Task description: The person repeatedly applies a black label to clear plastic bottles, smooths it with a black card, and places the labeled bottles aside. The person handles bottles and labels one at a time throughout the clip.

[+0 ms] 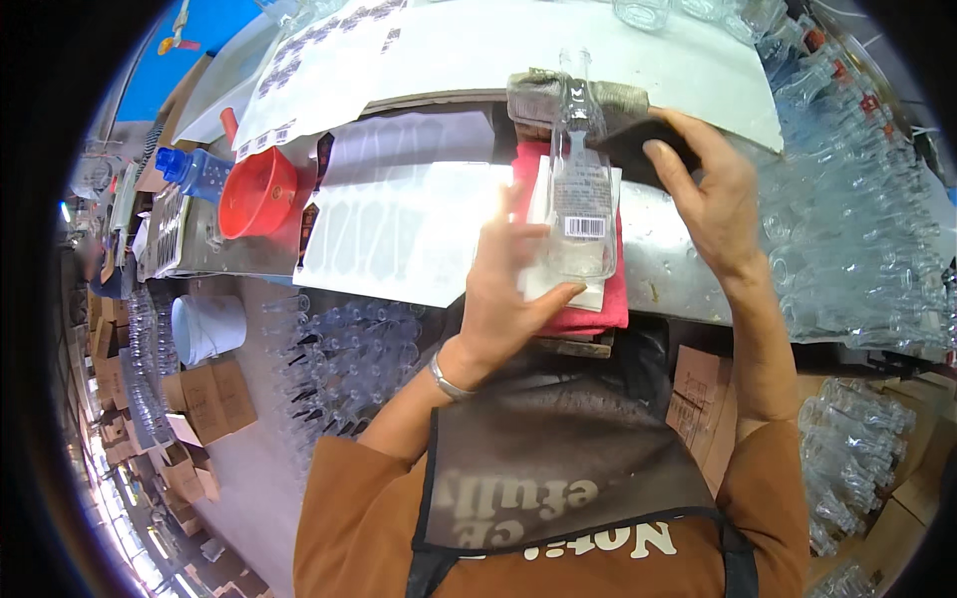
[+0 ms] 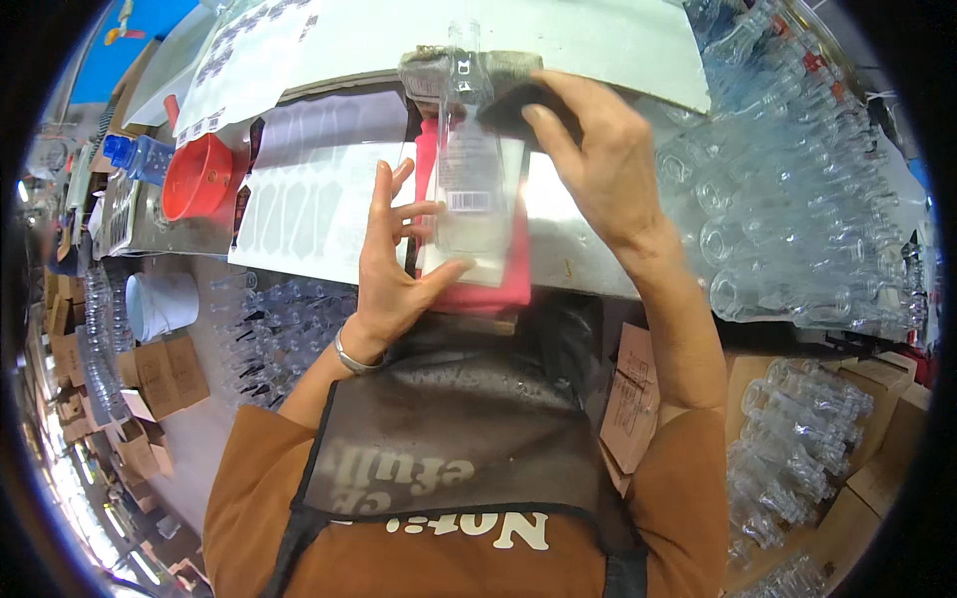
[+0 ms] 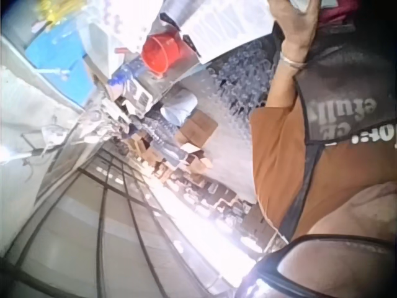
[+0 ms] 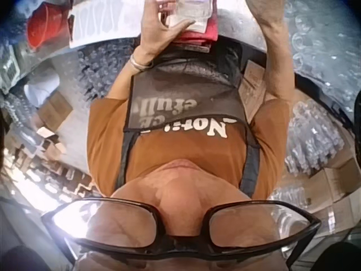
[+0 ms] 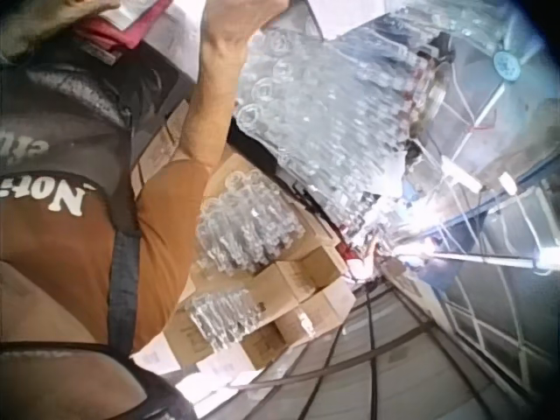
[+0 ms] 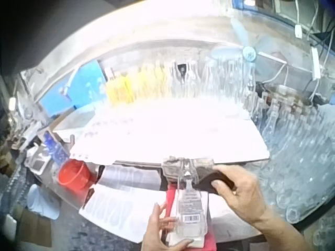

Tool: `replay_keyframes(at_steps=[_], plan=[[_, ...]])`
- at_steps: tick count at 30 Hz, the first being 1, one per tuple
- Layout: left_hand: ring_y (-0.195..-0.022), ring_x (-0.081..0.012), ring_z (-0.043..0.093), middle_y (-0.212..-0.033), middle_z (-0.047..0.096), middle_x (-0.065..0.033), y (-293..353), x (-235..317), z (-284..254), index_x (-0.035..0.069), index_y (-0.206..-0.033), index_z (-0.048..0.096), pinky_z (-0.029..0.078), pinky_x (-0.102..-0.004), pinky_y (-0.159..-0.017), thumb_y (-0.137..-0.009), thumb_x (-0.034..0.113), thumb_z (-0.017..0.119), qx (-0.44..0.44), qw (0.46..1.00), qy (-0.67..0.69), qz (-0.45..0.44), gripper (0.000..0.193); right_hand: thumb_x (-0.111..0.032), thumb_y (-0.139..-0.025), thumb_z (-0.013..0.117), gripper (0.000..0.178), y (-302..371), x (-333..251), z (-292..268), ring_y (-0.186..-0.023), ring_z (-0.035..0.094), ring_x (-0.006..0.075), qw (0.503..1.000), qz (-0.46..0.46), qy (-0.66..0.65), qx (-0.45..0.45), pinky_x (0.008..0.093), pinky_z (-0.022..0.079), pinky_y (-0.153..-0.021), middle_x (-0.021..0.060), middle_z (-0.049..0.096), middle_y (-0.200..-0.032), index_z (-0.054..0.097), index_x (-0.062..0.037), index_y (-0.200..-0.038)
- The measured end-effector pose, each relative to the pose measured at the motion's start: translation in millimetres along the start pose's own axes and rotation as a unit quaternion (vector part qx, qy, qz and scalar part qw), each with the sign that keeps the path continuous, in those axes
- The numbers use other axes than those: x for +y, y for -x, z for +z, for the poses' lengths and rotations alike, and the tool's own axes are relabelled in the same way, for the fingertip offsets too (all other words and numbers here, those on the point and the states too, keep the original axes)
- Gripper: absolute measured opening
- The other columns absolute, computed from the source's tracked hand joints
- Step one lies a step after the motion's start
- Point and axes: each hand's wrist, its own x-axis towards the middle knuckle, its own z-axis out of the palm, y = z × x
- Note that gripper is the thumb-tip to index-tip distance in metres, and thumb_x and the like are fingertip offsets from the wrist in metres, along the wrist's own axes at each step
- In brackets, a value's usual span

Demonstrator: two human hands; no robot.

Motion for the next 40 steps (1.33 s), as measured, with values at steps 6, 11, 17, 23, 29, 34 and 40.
replay_keyframes(at_steps=[6,11,17,23,29,34,40], plan=[[-0.108,-0.0266,0.065,-0.157,0.033,-0.0258,0,3,3,0.001,-0.160,0.008,0.054,-0.0328,-0.081,-0.068,0.007,0.088,0.004,0.996,-0.073,0.042,0.122,-0.010,-0.085,0.068,0.016,-63,-5,8,-0.087,0.066,0.0315,0.981,-0.109,0.158,0.026,0.0411,0.054,-0.075,0.0128,0.068,-0.092,0.068,-0.0016,-0.098],[-0.123,-0.0302,0.058,-0.157,0.033,-0.0256,12,-18,-14,0.002,-0.160,0.009,0.049,-0.0388,-0.097,-0.074,0.002,0.078,-0.042,0.995,-0.064,0.057,0.110,-0.012,-0.076,0.069,0.009,-23,-45,29,-0.083,0.066,0.0275,0.964,-0.223,0.029,-0.138,0.0404,0.055,-0.075,0.0077,0.066,-0.085,0.065,-0.0074,-0.083],[-0.134,-0.0313,0.050,-0.155,0.038,-0.0219,-9,-26,-39,0.005,-0.160,0.015,0.036,-0.0437,-0.112,-0.091,0.005,0.057,0.018,0.998,0.066,-0.011,0.081,-0.003,-0.078,0.074,0.021,-38,0,3,-0.080,0.068,0.0221,0.993,-0.088,0.072,0.038,0.0314,0.055,-0.075,0.0114,0.070,-0.093,0.072,-0.0055,-0.099],[-0.118,-0.0268,0.064,-0.137,0.062,-0.0168,-119,-5,-44,0.000,-0.150,0.039,0.046,-0.0378,-0.103,-0.102,0.024,0.054,0.012,0.995,-0.089,0.052,0.057,-0.002,-0.085,0.069,0.015,-19,2,3,-0.086,0.066,0.0248,0.999,-0.012,-0.038,-0.011,0.0311,0.053,-0.079,0.0114,0.067,-0.094,0.068,0.0007,-0.099],[-0.103,-0.0299,0.070,-0.117,0.070,-0.0227,-177,-4,-2,-0.004,-0.135,0.057,0.054,-0.0349,-0.091,-0.093,0.034,0.068,-0.088,0.979,-0.181,0.022,0.057,-0.005,-0.073,0.078,0.025,58,-33,12,-0.082,0.068,0.0264,0.977,-0.107,-0.164,-0.089,0.0362,0.056,-0.073,0.0114,0.070,-0.094,0.071,-0.0051,-0.098],[-0.087,-0.0210,0.072,-0.112,0.068,-0.0177,-146,23,-13,-0.011,-0.135,0.052,0.061,-0.0321,-0.068,-0.088,0.015,0.070,-0.008,0.999,0.036,0.021,0.057,-0.003,-0.078,0.075,0.020,95,-24,0,-0.078,0.065,0.0212,0.967,0.042,-0.252,-0.015,0.0313,0.052,-0.070,0.0102,0.070,-0.090,0.070,-0.0003,-0.097],[-0.089,-0.0129,0.068,-0.098,0.071,-0.0108,-65,72,-62,-0.002,-0.132,0.059,0.056,-0.0272,-0.082,-0.087,0.023,0.078,0.012,0.983,0.185,0.006,0.054,-0.007,-0.085,0.073,0.021,96,-21,4,-0.086,0.060,0.0214,0.921,0.042,-0.367,0.121,0.0313,0.049,-0.078,0.0142,0.066,-0.094,0.067,0.0039,-0.102]])
